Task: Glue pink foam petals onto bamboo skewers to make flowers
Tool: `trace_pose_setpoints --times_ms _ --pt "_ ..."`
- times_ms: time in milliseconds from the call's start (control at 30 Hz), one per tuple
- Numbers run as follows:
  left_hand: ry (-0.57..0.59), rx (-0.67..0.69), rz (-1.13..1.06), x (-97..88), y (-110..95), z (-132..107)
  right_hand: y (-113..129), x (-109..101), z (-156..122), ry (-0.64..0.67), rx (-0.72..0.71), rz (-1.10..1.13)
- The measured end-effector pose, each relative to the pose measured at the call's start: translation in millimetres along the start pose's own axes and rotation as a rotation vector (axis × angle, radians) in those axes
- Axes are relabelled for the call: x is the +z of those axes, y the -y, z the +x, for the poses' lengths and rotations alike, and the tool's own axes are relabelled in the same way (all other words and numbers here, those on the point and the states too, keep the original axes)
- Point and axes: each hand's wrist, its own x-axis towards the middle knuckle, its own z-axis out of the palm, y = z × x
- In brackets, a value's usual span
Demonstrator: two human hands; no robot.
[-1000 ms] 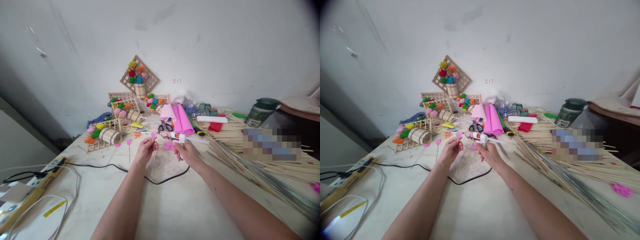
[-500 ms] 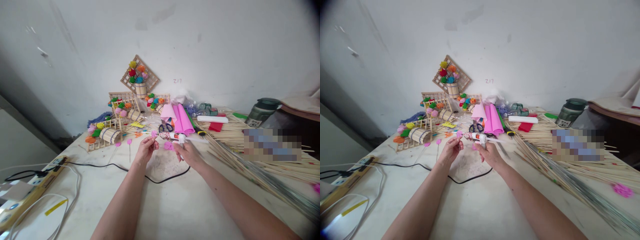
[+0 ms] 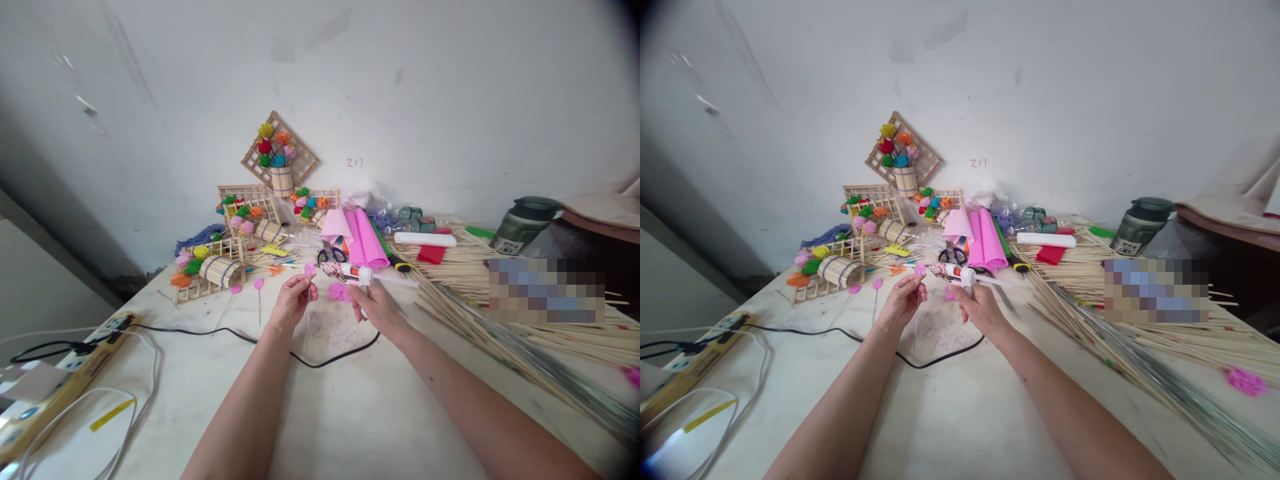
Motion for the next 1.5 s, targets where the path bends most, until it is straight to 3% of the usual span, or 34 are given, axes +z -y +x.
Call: trace_pose_setpoints --times_ms 900,1500 --pt "-0.022 -0.02 0.028 1.7 3.1 1.1 4.8 1.7 -0.9 -0.038 -0.004 -0.119" --pt "-0.002 -0.019 0.03 -0.6 5.1 0.5 0.6 3.4 0.6 -0.023 0.001 -0.076"
